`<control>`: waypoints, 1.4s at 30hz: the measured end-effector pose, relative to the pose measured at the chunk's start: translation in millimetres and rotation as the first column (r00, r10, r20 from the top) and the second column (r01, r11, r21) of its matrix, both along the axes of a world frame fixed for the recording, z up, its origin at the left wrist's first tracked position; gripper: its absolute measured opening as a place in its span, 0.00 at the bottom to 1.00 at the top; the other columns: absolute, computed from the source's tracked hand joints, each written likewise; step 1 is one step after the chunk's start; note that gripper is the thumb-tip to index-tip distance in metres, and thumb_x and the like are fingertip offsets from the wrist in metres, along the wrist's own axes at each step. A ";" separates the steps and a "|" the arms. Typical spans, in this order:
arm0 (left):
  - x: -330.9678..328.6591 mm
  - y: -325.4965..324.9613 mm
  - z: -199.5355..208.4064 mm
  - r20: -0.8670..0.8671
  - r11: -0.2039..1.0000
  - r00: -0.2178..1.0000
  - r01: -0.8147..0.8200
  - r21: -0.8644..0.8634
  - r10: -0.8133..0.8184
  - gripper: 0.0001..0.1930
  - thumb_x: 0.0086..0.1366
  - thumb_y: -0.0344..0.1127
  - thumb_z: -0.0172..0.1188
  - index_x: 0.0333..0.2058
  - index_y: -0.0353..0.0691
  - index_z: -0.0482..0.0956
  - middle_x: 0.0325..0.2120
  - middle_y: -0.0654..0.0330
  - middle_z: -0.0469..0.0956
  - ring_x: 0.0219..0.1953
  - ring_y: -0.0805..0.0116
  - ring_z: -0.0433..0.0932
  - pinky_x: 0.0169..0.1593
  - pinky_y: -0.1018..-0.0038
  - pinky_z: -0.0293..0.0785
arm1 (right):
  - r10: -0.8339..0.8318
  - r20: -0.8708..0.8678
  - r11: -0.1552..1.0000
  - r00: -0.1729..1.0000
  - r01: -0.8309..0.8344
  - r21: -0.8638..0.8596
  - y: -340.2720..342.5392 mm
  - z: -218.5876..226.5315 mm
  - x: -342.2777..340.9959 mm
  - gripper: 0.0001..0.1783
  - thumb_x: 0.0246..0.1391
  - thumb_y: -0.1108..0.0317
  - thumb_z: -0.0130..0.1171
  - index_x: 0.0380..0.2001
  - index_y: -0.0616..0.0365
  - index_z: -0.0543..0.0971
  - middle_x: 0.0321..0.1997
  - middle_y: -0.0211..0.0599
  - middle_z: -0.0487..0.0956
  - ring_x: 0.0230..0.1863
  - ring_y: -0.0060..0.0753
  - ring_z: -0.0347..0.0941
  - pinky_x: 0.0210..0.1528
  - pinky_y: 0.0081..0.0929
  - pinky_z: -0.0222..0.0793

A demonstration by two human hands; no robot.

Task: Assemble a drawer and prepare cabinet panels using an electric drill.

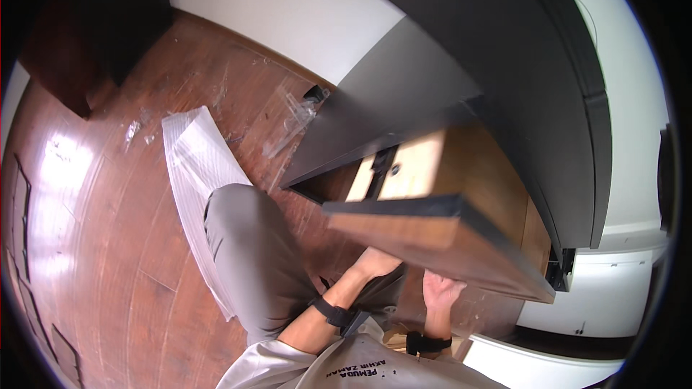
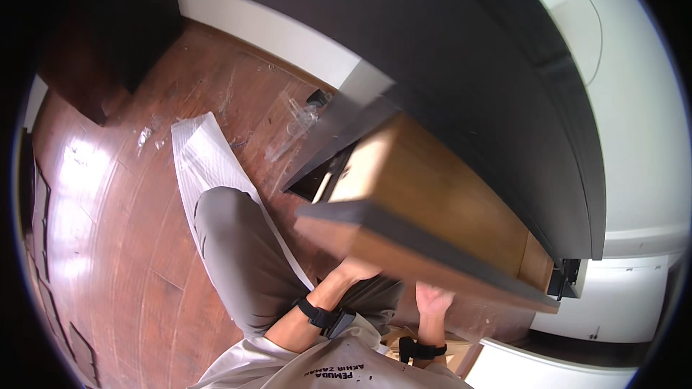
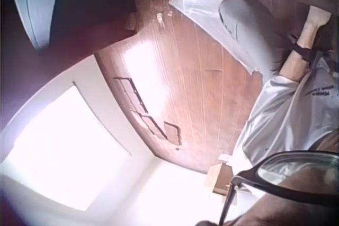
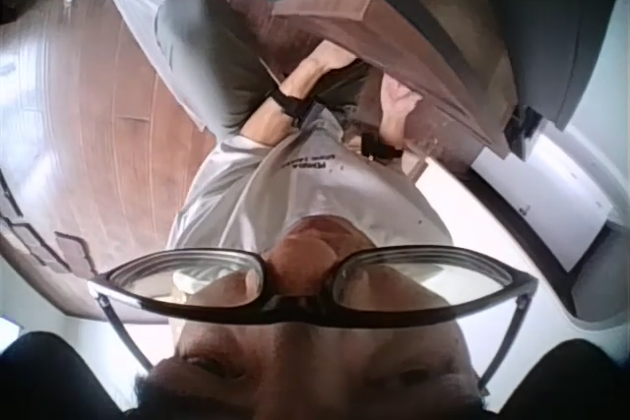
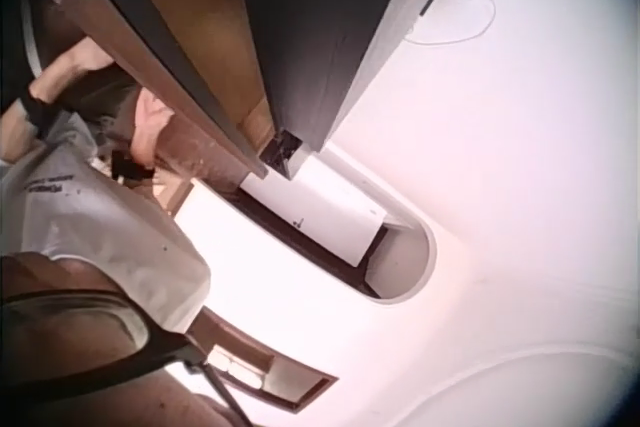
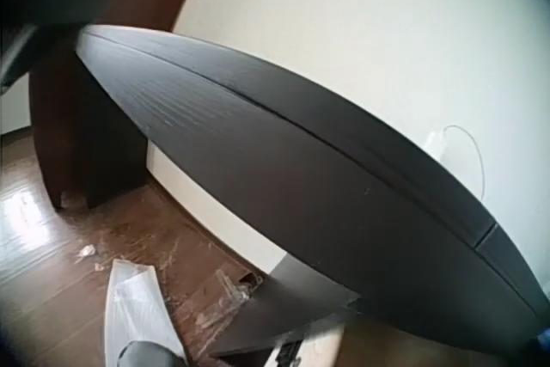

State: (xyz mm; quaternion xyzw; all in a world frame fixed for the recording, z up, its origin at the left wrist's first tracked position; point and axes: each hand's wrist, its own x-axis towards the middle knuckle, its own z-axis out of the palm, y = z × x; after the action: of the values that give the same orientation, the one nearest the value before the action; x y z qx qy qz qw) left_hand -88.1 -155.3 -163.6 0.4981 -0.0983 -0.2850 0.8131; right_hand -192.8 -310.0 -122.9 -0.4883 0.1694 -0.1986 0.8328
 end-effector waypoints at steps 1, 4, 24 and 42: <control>-3.5 -1.0 -9.5 0.009 1.000 1.000 0.005 0.026 -0.006 0.15 0.58 0.25 0.54 0.45 0.31 0.72 0.45 0.51 0.74 0.49 0.61 0.71 0.55 0.66 0.66 | 0.016 -0.077 0.999 0.997 -0.013 0.036 0.5 -0.6 -14.5 0.32 0.41 0.43 0.67 0.49 0.45 0.76 0.49 0.24 0.77 0.55 0.32 0.68 0.64 0.41 0.55; -63.8 31.6 -56.1 0.141 0.993 0.989 -0.061 0.105 0.045 0.15 0.59 0.26 0.55 0.46 0.31 0.72 0.46 0.51 0.74 0.50 0.60 0.70 0.56 0.66 0.65 | 0.070 0.009 0.987 0.997 -0.071 0.147 -100.1 -95.2 -84.0 0.39 0.40 0.43 0.68 0.56 0.44 0.70 0.60 0.26 0.70 0.60 0.35 0.64 0.66 0.45 0.53; 11.8 -1.4 -31.6 -0.103 0.999 0.994 -0.034 0.040 0.038 0.08 0.60 0.21 0.50 0.37 0.31 0.74 0.28 0.59 0.77 0.30 0.75 0.76 0.36 0.78 0.74 | 0.098 0.165 0.976 0.981 -0.062 -0.208 -47.2 -15.0 48.0 0.46 0.44 0.40 0.64 0.63 0.45 0.60 0.67 0.26 0.60 0.67 0.35 0.54 0.66 0.48 0.52; 57.0 119.9 105.5 0.154 0.997 0.986 -0.066 0.049 0.058 0.05 0.55 0.30 0.64 0.29 0.37 0.79 0.10 0.66 0.70 0.14 0.81 0.68 0.21 0.80 0.64 | 0.150 0.058 0.986 0.987 -0.146 -0.077 -57.0 1.5 16.8 0.41 0.48 0.31 0.53 0.54 0.53 0.69 0.47 0.33 0.74 0.41 0.34 0.65 0.48 0.37 0.62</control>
State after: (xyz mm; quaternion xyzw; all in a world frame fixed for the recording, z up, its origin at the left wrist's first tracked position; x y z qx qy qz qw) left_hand -31.1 -35.3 -58.1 0.5431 -0.1367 -0.2232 0.7978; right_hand -176.0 -367.0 -121.4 -0.5229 0.0986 -0.1578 0.8319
